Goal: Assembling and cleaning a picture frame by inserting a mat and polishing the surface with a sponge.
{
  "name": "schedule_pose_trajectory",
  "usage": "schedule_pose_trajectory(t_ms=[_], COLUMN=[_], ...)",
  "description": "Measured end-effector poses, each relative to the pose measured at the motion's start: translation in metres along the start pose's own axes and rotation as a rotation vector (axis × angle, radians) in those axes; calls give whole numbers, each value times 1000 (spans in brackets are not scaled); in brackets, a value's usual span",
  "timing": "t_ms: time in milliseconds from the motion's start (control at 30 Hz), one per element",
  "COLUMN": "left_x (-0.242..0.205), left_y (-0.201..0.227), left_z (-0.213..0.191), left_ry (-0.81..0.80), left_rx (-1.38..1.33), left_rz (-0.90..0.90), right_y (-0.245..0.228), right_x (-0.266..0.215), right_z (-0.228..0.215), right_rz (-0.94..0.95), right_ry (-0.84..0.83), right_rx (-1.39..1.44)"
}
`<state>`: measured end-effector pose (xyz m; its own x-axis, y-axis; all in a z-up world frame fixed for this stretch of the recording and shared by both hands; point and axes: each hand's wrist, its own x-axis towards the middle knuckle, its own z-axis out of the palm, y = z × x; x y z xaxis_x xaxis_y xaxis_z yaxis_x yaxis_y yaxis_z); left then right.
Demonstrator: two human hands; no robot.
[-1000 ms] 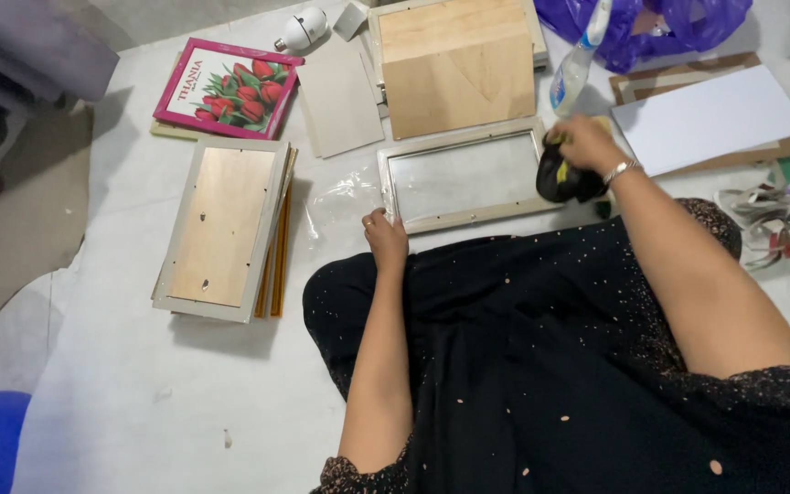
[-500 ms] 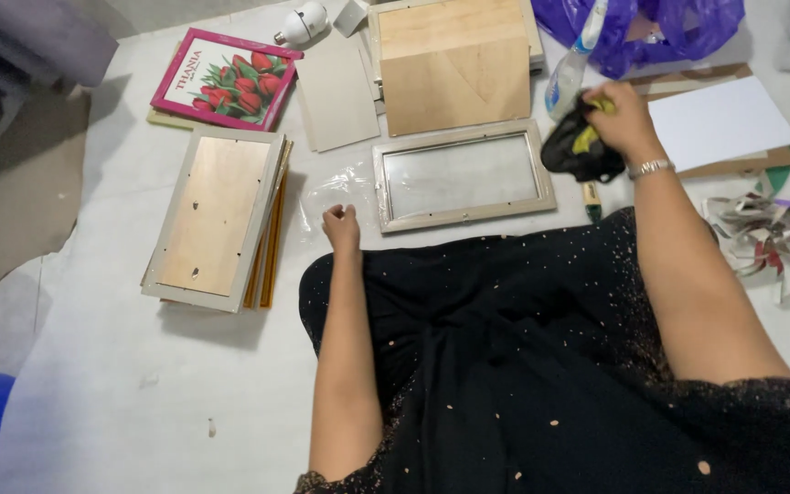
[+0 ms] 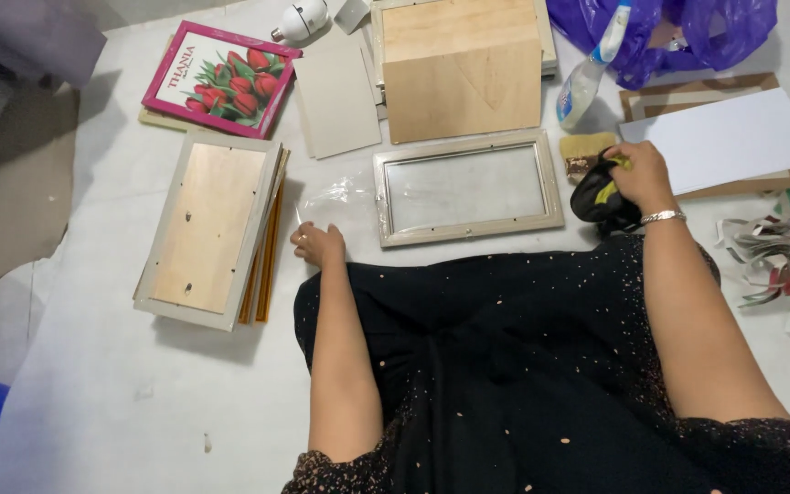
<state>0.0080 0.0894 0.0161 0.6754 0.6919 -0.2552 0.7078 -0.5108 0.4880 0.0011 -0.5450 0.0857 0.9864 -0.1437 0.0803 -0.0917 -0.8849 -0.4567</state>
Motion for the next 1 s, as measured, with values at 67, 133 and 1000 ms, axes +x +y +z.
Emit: schedule_pose_trajectory(t_ms=[67, 133, 1000], left_x=[-3, -5, -17], left_y=[7, 14, 14], left_z=[-8, -11, 3], left_ry=[7, 9, 62], left_rx=[-41, -80, 88], left_rz=[-88, -170, 44], right_y=[3, -5, 3], right_x=[3, 1, 9], right_z=[13, 20, 51], right_rz=[-55, -102, -240], right_ry=[3, 8, 91], right_rx=[-41, -85, -322])
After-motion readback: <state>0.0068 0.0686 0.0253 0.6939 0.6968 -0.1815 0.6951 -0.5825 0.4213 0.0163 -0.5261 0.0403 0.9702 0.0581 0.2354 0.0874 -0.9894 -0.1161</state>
